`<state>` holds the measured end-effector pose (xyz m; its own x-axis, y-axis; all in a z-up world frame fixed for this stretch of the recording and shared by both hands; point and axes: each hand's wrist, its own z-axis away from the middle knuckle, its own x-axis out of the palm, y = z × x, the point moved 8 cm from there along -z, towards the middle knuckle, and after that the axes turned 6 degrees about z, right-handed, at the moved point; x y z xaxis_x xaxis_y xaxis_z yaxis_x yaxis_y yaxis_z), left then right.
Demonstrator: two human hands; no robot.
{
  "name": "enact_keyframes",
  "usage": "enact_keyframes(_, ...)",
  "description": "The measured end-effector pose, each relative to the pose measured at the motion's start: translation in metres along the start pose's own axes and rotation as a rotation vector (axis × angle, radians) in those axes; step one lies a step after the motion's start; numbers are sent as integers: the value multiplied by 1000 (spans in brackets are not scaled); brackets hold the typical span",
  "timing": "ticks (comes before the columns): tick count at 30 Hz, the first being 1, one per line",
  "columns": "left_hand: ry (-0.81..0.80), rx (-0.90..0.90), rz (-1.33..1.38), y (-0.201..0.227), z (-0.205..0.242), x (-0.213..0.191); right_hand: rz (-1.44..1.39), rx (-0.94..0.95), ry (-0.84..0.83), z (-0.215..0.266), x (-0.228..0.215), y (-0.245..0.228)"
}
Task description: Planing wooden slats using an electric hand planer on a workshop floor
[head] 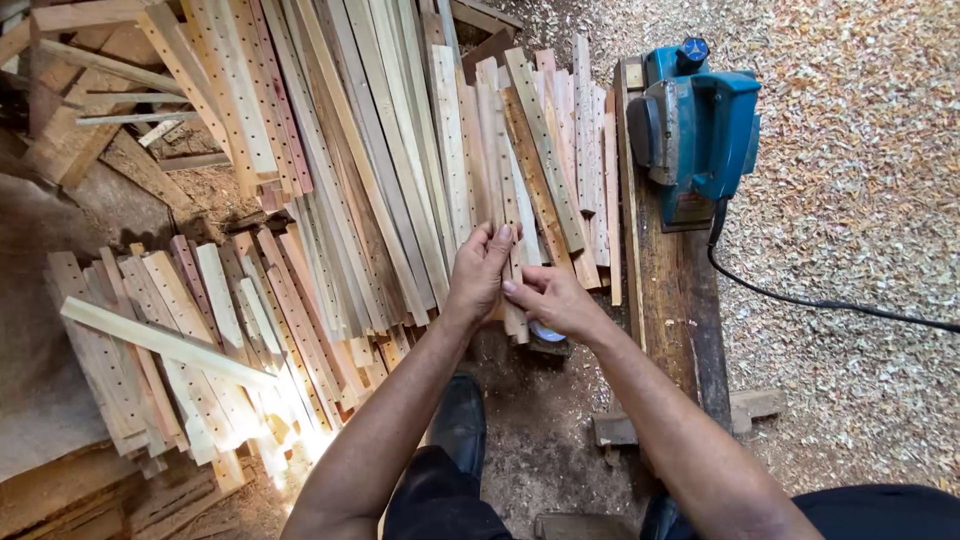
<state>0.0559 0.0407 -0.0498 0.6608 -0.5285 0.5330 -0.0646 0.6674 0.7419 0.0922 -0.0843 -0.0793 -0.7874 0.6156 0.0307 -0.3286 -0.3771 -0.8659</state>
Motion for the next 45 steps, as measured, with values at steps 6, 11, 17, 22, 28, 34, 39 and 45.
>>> enact_keyframes(6,-29,-63,-12,-20,-25,-28,100,128,39,12,-5,-45)
enact_keyframes(11,-29,105,-169,41,4,-4,671,-122,511,-27,-65,-12)
enact_keyframes(17,21,97,-146,37,0,-19,1099,-242,508,-52,-70,14)
enact_keyframes(22,26,87,-117,32,-3,-23,1187,-232,561,-57,-74,10)
enact_keyframes(28,23,43,-60,22,-9,-20,477,-270,665,8,-68,-48)
enact_keyframes(34,-45,1,127,18,5,23,283,-238,533,59,-18,-76)
enact_keyframes(39,-89,-37,24,9,17,43,-104,110,36,58,-21,-32)
enact_keyframes(45,-223,-32,-247,12,37,105,-104,23,18,92,-66,-47)
